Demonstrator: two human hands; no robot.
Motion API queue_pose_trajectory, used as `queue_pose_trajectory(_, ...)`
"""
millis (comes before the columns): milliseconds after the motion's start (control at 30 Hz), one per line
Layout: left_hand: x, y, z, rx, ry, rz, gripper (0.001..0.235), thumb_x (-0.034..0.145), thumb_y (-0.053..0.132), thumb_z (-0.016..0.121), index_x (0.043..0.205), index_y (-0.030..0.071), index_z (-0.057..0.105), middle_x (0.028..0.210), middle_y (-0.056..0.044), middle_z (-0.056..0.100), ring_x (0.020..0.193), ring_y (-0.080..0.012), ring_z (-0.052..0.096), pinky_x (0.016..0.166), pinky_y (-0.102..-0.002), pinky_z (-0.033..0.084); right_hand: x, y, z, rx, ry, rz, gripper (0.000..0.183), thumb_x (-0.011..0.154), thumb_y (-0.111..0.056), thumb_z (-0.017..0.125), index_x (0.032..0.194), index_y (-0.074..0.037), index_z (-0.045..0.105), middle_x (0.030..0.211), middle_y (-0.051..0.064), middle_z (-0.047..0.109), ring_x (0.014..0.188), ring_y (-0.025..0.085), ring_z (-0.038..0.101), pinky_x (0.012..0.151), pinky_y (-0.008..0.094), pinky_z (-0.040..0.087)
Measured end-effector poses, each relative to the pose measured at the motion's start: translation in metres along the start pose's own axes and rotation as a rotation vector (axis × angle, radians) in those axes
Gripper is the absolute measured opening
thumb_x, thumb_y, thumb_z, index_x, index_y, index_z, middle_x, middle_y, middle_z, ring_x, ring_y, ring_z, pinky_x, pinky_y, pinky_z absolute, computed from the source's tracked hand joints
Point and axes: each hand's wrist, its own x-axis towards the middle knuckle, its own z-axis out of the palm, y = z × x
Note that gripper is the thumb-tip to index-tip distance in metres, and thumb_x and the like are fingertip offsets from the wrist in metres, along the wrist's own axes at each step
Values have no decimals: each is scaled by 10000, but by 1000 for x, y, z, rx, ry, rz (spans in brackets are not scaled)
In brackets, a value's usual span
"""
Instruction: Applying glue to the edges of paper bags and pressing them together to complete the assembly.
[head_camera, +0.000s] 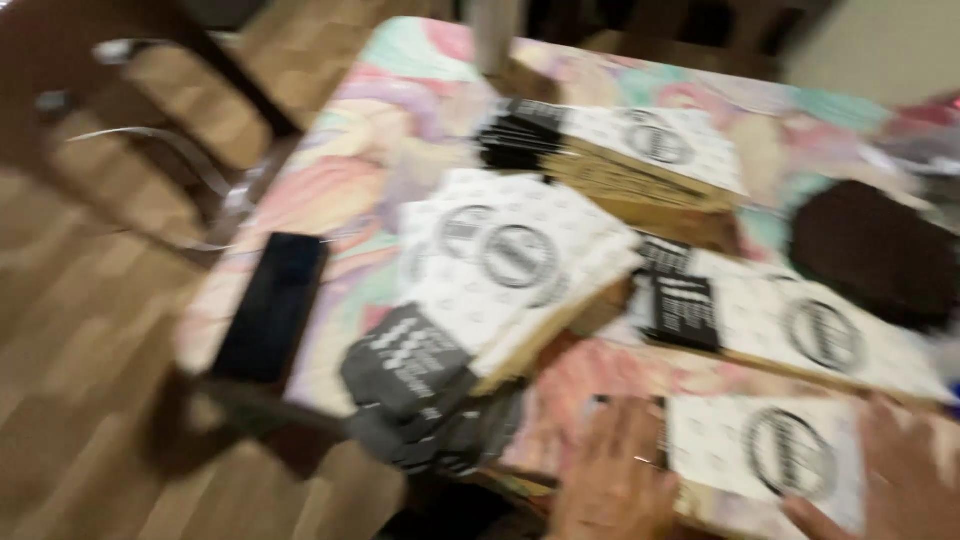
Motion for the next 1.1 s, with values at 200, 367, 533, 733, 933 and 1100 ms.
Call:
queue_pose_trajectory(200,26,16,-19,39,-374,-67,980,882,714,666,1515,-7,471,1572,-352,384,1438,-609,309,1139,-718,249,35,-69,-92,-256,93,-43,844,636,-867,605,1040,-132,701,1258,76,690,1058,331,665,929,482,507)
queue_pose_trajectory(367,5,22,13,-141,-385,167,454,997,120,471,1364,-140,537,1450,-334,531,1382,-545,453,1082,-685,389,77,-55,-79,306,148,35,355,970,-170,665,1300,-44,705,1331,140,675,1298,296,588,1133,423,405)
queue_pose_trajectory(533,16,22,-27,-134,-255,261,130,979,86,617,914,5,696,860,-183,588,786,-329,564,545,-391,449,90,-53,-68,392,-90,-11,516,914,-239,676,1417,-151,612,1495,86,584,1444,287,479,1183,452,352)
queue_pose_trajectory(733,91,-47,-58,93,-49,-319,135,894,305,504,907,175,536,922,-63,562,794,-219,522,686,-398,411,50,-55,-72,304,123,-137,434,872,-134,592,1302,-122,653,1394,145,653,1307,351,624,1097,458,477)
queue_pose_trajectory(933,110,-115,-139,172,-136,-483,279,970,275,610,1154,67,586,984,-128,780,649,-287,747,625,-512,494,-37,-13,34,309,-234,-319,502,993,-273,453,1484,-191,387,1562,46,357,1446,257,333,1168,412,370)
queue_pose_trajectory(1100,101,-130,-111,531,-713,-537,562,955,145,616,1482,67,436,1103,-157,628,979,-253,611,837,-364,589,-110,24,138,105,59,-556,564,1023,-510,504,1449,-141,484,1535,113,494,1421,392,463,1015,407,555)
